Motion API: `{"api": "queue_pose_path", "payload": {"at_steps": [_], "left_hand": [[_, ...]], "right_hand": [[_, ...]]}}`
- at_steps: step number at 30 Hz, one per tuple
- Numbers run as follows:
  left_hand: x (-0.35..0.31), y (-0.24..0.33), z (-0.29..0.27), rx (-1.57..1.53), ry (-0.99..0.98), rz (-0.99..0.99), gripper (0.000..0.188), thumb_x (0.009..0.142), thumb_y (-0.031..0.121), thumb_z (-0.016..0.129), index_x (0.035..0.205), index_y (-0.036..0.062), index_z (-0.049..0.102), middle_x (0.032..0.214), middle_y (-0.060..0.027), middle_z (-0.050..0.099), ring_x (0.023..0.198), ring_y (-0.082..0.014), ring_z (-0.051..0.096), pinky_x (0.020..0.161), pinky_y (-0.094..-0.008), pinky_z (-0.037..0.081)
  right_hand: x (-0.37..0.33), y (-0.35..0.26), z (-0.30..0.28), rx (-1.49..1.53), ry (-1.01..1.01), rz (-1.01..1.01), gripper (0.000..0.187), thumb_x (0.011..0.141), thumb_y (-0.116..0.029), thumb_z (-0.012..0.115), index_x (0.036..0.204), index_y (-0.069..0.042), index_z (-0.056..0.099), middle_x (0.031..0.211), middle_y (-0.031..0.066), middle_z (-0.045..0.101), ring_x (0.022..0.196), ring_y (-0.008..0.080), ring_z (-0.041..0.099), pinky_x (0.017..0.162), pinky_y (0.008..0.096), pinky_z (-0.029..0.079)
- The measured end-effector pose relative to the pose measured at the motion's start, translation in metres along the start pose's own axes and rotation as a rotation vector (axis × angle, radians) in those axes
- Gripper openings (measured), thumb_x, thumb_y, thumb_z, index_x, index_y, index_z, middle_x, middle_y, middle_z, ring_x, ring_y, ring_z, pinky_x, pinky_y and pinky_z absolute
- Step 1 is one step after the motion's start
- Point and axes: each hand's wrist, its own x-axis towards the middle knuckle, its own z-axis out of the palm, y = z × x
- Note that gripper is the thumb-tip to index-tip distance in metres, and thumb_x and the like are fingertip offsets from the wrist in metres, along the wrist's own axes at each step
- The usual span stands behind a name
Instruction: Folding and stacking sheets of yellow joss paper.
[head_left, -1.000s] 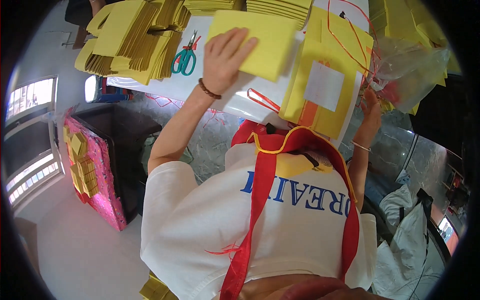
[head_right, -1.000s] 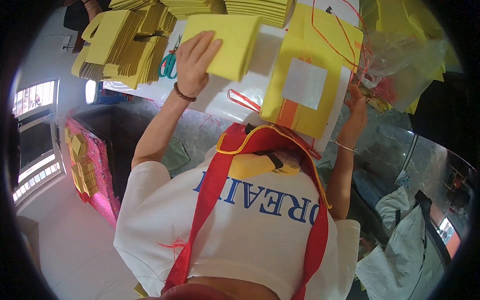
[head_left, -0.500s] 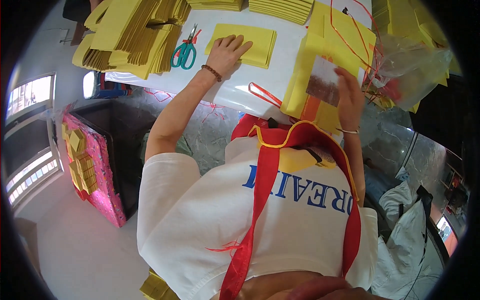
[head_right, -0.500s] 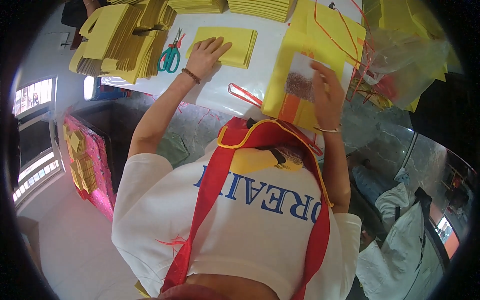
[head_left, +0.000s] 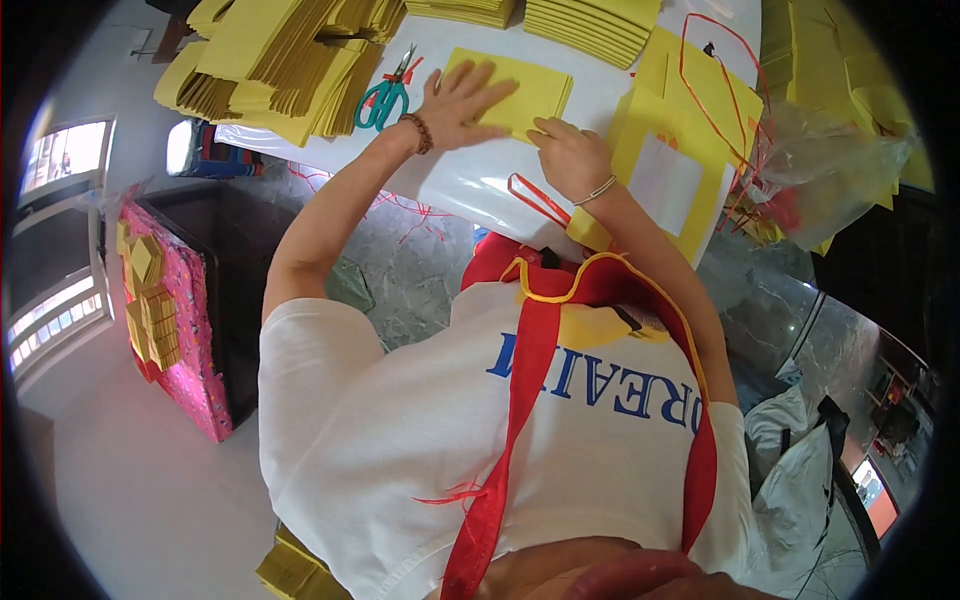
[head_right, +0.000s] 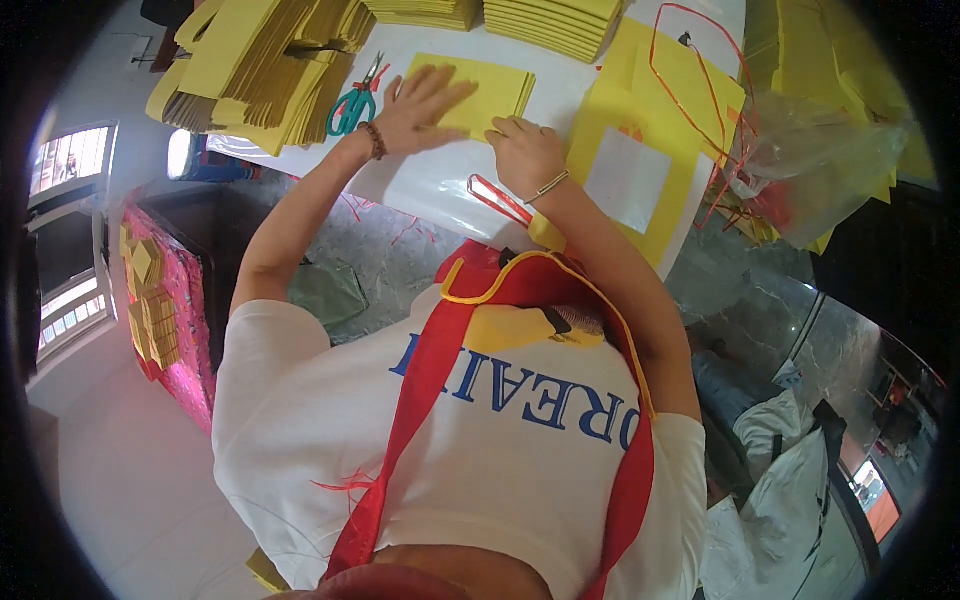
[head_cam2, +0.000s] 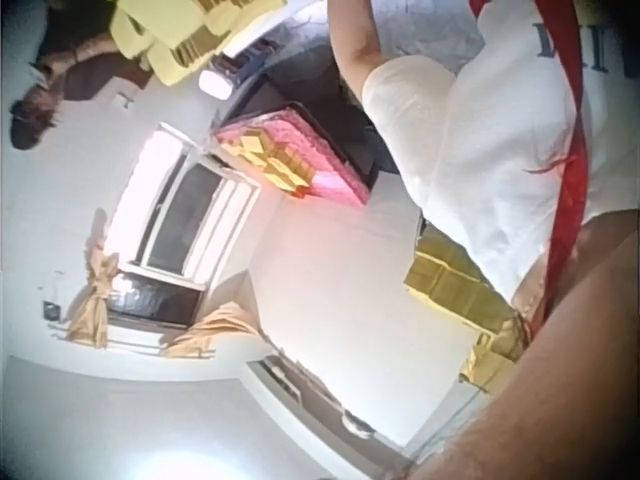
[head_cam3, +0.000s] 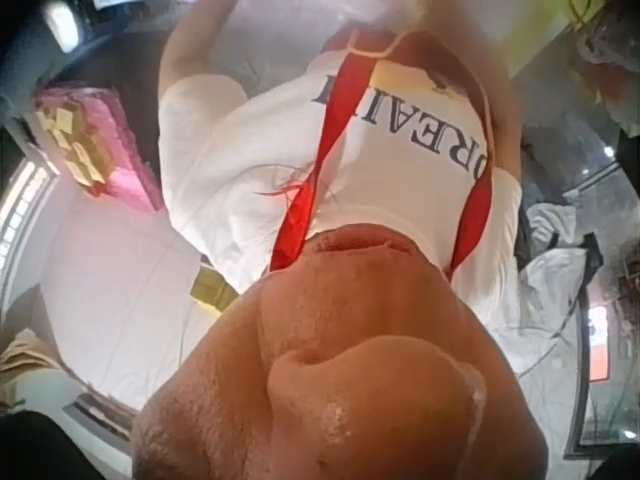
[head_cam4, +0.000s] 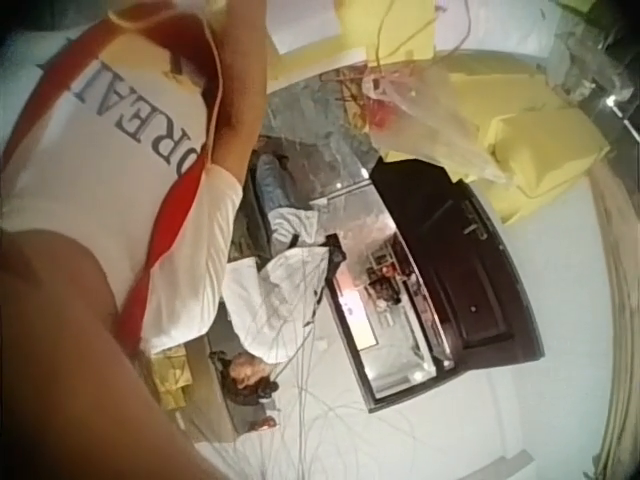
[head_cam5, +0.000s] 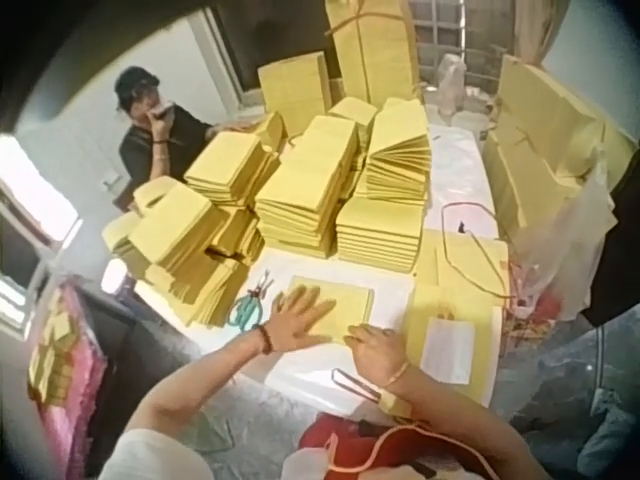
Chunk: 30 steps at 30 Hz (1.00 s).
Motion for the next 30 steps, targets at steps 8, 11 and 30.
{"api": "queue_pose_path", "payload": {"at_steps": [8, 11, 30], "left_hand": [[0.030, -0.009, 0.033, 0.107, 0.177, -0.163, 0.051, 0.089, 0.053, 0.032, 0.137, 0.0341, 0.028, 0.143, -0.0074, 0.024, 0.131, -0.0348, 0.018, 0.098, -0.0574, 0.019], [0.032, -0.007, 0.032, 0.175, 0.140, -0.185, 0.051, 0.090, 0.053, 0.030, 0.137, 0.0345, 0.026, 0.143, -0.0070, 0.023, 0.131, -0.0348, 0.018, 0.099, -0.0570, 0.019], [0.013, 0.043, 0.016, 0.101, 0.420, -0.076, 0.018, 0.078, 0.020, 0.057, 0.096, 0.0168, 0.061, 0.100, -0.0027, 0.058, 0.095, -0.0229, 0.051, 0.079, -0.0446, 0.034]], "right_hand": [[0.024, -0.006, -0.021, -0.073, -0.185, 0.075, 0.023, 0.079, -0.019, 0.054, 0.100, -0.015, 0.064, 0.113, 0.0000, 0.057, 0.108, 0.0157, 0.051, 0.085, 0.0439, 0.038], [0.021, -0.009, -0.015, -0.028, -0.183, 0.030, 0.024, 0.081, -0.020, 0.053, 0.102, -0.015, 0.063, 0.115, 0.0010, 0.056, 0.112, 0.0177, 0.048, 0.085, 0.0435, 0.039], [-0.082, 0.065, -0.090, 0.598, 0.103, 0.227, 0.027, 0.084, -0.018, 0.057, 0.106, -0.003, 0.059, 0.108, 0.0121, 0.059, 0.099, 0.0271, 0.055, 0.085, 0.0334, 0.043]]}}
